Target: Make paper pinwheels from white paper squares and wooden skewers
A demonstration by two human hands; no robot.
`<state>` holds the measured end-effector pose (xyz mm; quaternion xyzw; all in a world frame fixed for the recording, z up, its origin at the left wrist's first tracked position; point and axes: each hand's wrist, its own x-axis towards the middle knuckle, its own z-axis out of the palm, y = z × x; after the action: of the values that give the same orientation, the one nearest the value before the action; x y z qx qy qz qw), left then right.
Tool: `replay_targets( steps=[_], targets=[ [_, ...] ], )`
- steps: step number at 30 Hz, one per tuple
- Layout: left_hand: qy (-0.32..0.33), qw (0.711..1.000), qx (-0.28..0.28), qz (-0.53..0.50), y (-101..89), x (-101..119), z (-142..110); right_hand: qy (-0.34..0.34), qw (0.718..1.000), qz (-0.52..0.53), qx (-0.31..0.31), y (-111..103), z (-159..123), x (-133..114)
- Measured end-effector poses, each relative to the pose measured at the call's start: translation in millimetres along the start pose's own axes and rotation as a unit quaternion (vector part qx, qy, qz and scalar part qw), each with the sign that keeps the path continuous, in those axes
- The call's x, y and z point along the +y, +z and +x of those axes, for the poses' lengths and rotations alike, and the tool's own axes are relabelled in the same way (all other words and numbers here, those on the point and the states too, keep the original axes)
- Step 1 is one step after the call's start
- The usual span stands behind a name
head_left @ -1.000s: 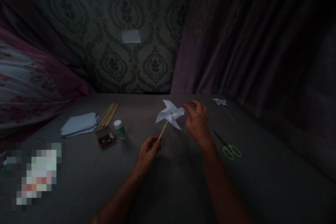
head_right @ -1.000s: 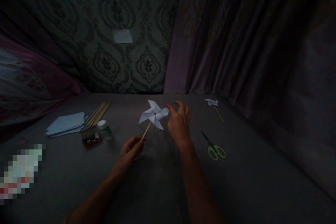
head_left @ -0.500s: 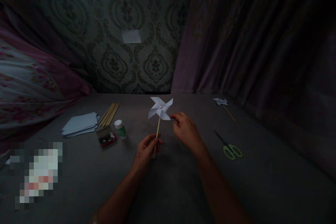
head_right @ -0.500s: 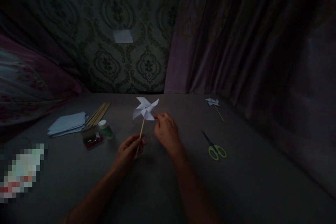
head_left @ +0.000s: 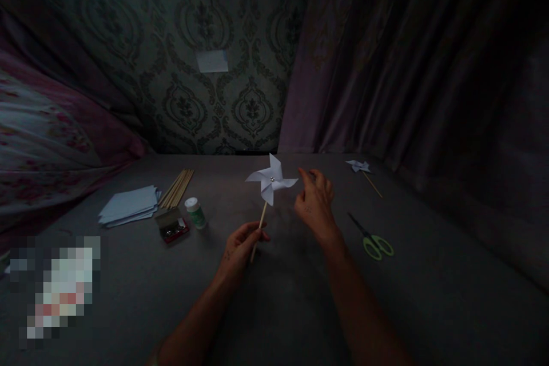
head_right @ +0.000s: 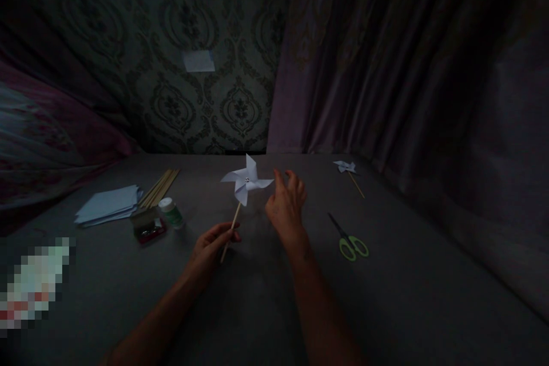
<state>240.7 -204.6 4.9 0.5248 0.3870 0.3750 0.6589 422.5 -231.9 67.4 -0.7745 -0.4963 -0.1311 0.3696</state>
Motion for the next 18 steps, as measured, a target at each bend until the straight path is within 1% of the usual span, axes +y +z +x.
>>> replay_targets(
  steps=[2,3,4,6,7,8,9,11,12,13,14,15,16,18],
  targets=[
    [-0.001,1.000,0.000,-0.002,-0.2,0.2,0.0,0.005,0.998,-0.021,-0.052,-1.0,-3.8,0.7],
    [-0.002,1.000,0.006,-0.002,-0.4,0.5,0.1,-0.005,0.996,-0.014,-0.092,-2.4,-5.6,0.0],
    [-0.003,1.000,0.012,-0.002,-0.5,0.7,0.3,-0.022,0.989,0.008,-0.143,-4.5,-6.8,-1.2],
    [-0.006,1.000,0.023,-0.001,-0.6,1.0,0.8,-0.055,0.965,0.077,-0.246,-9.5,-7.0,-4.2],
    [-0.009,1.000,0.024,0.000,-0.6,1.0,0.9,-0.059,0.955,0.106,-0.271,-12.0,-6.0,-5.6],
    [-0.012,1.000,0.023,0.002,-0.4,1.0,0.9,-0.051,0.955,0.119,-0.266,-14.1,-4.2,-6.6],
    [-0.015,1.000,0.021,0.003,-0.2,1.1,0.6,-0.035,0.966,0.115,-0.228,-15.5,-2.1,-7.0],
    [-0.022,1.000,0.015,0.005,0.8,1.8,-0.4,-0.009,0.993,0.071,-0.097,-16.1,2.3,-6.1],
    [-0.024,1.000,0.013,0.007,1.4,2.3,-1.0,-0.006,0.998,0.047,-0.036,-15.3,3.8,-4.8],
    [-0.027,1.000,0.008,0.010,1.9,2.9,-1.6,-0.005,1.000,0.026,0.006,-13.9,4.7,-3.1],
    [-0.028,1.000,0.004,0.014,2.3,3.5,-2.0,-0.005,1.000,0.008,0.025,-12.3,4.7,-1.4],
    [-0.029,0.999,0.000,0.019,2.5,3.9,-2.1,-0.002,1.000,-0.009,0.024,-10.7,4.0,0.2],
    [-0.029,0.999,0.000,0.024,2.5,4.2,-1.9,0.004,1.000,-0.023,0.005,-9.5,2.7,1.2],
    [-0.029,0.999,0.006,0.025,1.5,4.0,-0.4,0.010,0.997,-0.030,-0.073,-8.8,-0.3,1.3]
  ],
)
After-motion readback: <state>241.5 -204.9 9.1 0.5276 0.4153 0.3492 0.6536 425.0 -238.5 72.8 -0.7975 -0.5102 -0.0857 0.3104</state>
